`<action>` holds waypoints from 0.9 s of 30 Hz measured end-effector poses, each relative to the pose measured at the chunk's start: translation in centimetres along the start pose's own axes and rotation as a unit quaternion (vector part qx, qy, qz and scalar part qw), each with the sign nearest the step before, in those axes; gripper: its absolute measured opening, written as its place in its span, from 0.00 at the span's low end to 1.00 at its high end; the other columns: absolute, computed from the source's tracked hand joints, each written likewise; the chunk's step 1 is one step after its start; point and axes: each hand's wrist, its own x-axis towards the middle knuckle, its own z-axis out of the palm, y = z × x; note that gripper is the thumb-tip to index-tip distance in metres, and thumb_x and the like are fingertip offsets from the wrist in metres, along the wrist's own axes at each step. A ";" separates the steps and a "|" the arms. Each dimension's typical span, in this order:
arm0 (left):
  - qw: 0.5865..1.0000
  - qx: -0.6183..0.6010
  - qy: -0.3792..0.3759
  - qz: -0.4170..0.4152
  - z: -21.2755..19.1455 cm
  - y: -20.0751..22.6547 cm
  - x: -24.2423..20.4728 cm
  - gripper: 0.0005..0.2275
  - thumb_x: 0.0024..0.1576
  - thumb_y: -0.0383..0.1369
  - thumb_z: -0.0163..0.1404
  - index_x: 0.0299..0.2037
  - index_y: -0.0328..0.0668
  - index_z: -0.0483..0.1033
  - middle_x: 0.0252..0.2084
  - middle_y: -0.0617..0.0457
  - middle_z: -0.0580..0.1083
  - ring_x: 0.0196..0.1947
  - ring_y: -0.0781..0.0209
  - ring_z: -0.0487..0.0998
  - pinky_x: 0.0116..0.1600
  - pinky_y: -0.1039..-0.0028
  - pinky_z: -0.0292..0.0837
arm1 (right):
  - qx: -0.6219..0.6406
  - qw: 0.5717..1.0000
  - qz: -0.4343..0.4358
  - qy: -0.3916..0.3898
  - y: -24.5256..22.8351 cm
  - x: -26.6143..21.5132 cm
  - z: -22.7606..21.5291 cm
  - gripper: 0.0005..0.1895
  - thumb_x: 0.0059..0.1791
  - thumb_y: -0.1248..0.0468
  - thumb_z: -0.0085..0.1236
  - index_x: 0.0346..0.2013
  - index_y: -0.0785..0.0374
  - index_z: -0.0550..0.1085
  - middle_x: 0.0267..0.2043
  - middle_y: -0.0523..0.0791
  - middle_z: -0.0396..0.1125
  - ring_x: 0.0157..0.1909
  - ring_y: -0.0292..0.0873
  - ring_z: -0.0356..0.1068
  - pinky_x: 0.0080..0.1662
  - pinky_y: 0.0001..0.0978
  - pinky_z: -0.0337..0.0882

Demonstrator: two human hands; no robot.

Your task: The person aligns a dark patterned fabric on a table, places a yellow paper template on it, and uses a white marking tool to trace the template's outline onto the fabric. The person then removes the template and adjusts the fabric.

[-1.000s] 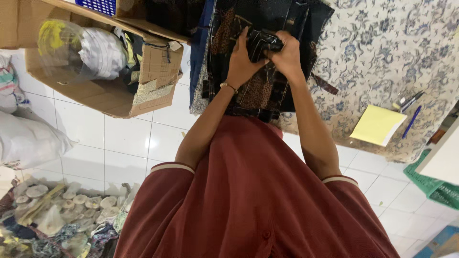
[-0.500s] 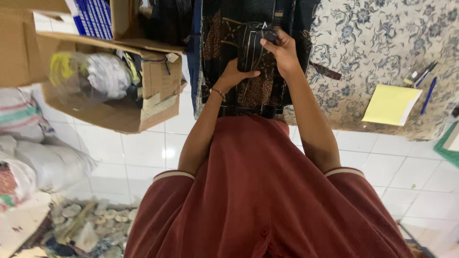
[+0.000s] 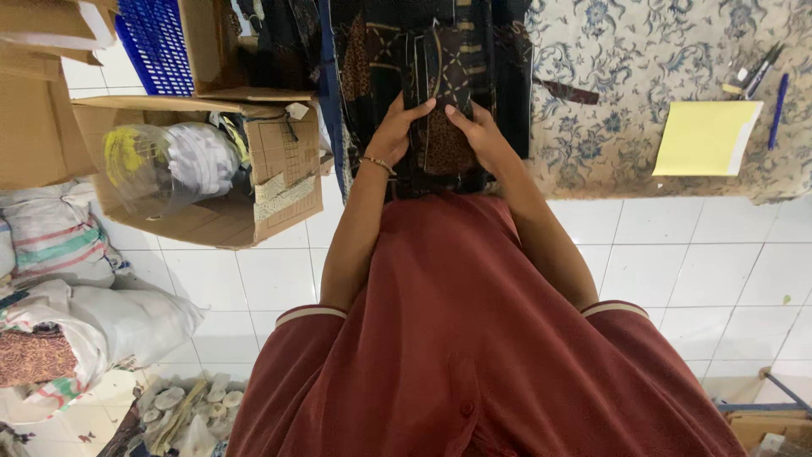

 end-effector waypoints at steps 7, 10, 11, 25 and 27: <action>0.999 0.001 0.034 -0.011 1.4 -1.1 -2.1 0.39 0.51 0.33 0.64 0.73 0.44 0.55 0.69 0.46 0.65 0.69 0.50 0.64 0.69 0.59 0.64 | -0.073 0.993 -0.078 -0.048 -0.2 -2.5 -0.3 0.23 0.54 0.65 0.61 0.63 0.63 0.67 0.54 0.44 0.70 0.57 0.41 0.69 0.59 0.37 0.70; 1.000 0.006 0.024 0.000 1.9 -1.5 -3.1 0.40 0.50 0.32 0.64 0.73 0.43 0.54 0.70 0.44 0.65 0.70 0.48 0.64 0.72 0.56 0.62 | -0.071 0.991 -0.079 -0.076 -0.4 -3.0 -0.6 0.24 0.53 0.66 0.63 0.62 0.63 0.67 0.55 0.42 0.70 0.57 0.40 0.69 0.60 0.37 0.71; 0.998 0.029 0.046 -0.008 2.1 -1.8 -3.6 0.41 0.52 0.32 0.65 0.74 0.43 0.51 0.72 0.45 0.61 0.72 0.48 0.58 0.73 0.55 0.54 | -0.064 0.992 -0.071 -0.086 -0.4 -3.4 -0.7 0.24 0.52 0.66 0.63 0.62 0.63 0.67 0.55 0.42 0.70 0.58 0.40 0.69 0.60 0.37 0.71; 0.992 -0.012 0.049 0.117 10.9 -2.2 -3.8 0.38 0.53 0.36 0.66 0.69 0.19 0.63 0.64 0.27 0.71 0.68 0.33 0.70 0.74 0.46 0.65 | -0.131 0.979 -0.049 -0.145 -4.1 -7.8 -8.5 0.25 0.51 0.61 0.64 0.61 0.63 0.69 0.52 0.41 0.71 0.54 0.36 0.69 0.56 0.32 0.71; 0.991 -0.009 0.047 0.128 13.2 -2.5 -2.4 0.36 0.53 0.36 0.66 0.69 0.23 0.64 0.63 0.29 0.72 0.68 0.35 0.71 0.75 0.47 0.65 | -0.117 0.982 -0.055 -0.137 -4.7 -9.0 -10.9 0.23 0.52 0.60 0.64 0.58 0.65 0.71 0.51 0.42 0.71 0.53 0.37 0.69 0.55 0.32 0.71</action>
